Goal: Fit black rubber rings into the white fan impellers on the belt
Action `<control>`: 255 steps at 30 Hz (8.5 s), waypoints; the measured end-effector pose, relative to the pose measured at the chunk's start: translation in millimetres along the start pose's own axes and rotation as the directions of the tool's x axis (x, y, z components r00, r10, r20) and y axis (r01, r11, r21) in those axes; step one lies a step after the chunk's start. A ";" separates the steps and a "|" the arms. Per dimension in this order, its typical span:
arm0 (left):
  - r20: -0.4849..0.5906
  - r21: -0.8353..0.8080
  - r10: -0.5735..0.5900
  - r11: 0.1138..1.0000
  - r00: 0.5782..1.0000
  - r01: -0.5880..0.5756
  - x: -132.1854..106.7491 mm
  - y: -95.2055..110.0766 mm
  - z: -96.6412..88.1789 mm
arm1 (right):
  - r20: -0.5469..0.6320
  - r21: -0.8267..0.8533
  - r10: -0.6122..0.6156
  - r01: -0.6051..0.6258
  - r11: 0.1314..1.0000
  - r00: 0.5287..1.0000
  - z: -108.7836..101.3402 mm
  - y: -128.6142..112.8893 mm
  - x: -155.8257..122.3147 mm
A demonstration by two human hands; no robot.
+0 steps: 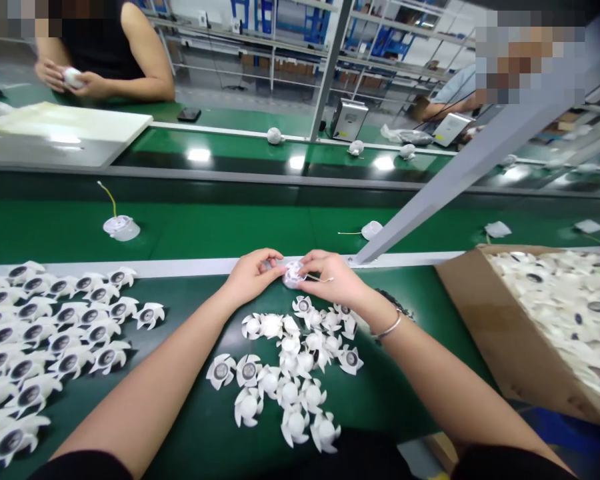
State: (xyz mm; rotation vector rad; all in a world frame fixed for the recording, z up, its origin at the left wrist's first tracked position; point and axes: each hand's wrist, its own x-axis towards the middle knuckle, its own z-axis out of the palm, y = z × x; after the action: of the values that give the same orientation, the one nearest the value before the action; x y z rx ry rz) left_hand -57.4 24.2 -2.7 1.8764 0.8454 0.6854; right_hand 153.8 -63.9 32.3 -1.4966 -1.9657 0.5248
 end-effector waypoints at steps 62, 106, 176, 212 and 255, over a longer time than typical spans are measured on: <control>0.417 0.006 0.353 0.920 0.838 -0.391 36.1 8.5 30.5 | -0.235 -0.306 0.306 -0.369 0.878 0.923 -26.4 12.5 -137.1; 0.414 0.099 0.229 0.951 0.881 -0.293 36.8 12.0 26.8 | -0.233 -0.277 0.050 -0.116 0.954 0.971 -10.9 8.4 41.0; 0.703 0.071 0.031 0.991 0.710 -0.114 33.5 24.6 -14.0 | -0.348 -0.077 0.075 -0.108 0.991 0.935 -8.6 23.0 -28.4; 0.594 -0.125 0.499 0.832 0.631 -0.541 30.5 19.2 22.7 | -0.140 -0.159 0.295 -0.316 0.935 0.945 -25.1 -1.1 -107.6; 0.454 -0.019 0.443 0.872 0.773 -0.489 34.9 -1.4 22.9 | 0.023 -0.400 -0.050 0.054 0.915 0.999 -0.8 30.6 78.4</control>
State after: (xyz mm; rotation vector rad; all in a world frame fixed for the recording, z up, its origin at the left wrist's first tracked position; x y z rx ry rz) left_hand -19.4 40.2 -9.7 2.2454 0.1048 0.4700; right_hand 162.3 19.9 31.2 -1.6759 -2.2107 0.1052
